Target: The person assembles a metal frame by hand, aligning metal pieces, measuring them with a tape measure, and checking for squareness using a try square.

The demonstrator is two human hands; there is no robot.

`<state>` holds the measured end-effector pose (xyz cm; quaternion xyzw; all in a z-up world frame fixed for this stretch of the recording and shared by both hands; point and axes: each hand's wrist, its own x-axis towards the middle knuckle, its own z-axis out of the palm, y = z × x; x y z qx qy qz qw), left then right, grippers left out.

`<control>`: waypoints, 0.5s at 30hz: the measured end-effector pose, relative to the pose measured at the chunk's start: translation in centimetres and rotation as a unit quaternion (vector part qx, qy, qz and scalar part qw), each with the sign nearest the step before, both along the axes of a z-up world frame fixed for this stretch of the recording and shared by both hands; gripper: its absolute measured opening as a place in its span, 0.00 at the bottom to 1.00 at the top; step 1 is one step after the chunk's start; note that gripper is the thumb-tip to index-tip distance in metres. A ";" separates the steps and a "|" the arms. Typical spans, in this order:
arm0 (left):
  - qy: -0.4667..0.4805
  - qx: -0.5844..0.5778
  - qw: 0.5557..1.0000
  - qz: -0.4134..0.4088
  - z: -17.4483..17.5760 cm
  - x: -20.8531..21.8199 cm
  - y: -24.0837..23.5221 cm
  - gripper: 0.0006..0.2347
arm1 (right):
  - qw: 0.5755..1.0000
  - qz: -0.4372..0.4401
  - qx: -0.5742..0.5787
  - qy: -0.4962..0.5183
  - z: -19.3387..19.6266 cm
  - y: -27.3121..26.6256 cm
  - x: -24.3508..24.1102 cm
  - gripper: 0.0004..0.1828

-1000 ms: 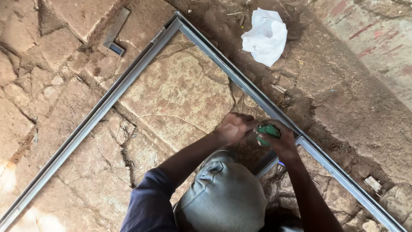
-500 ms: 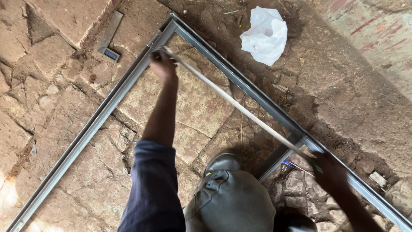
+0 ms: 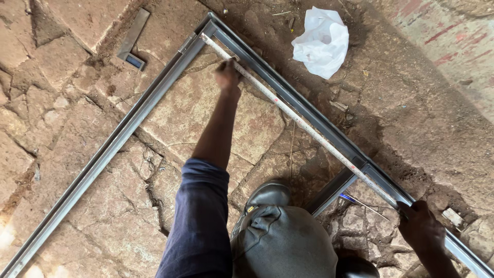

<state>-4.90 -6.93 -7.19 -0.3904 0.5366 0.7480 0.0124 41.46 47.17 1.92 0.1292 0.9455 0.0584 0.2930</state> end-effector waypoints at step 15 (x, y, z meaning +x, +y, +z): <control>0.110 0.079 0.978 -0.159 -6.6 2.3 -0.9 0.10 | 1.000 0.002 -0.016 -0.004 1.0 -3.3 -2.9 0.22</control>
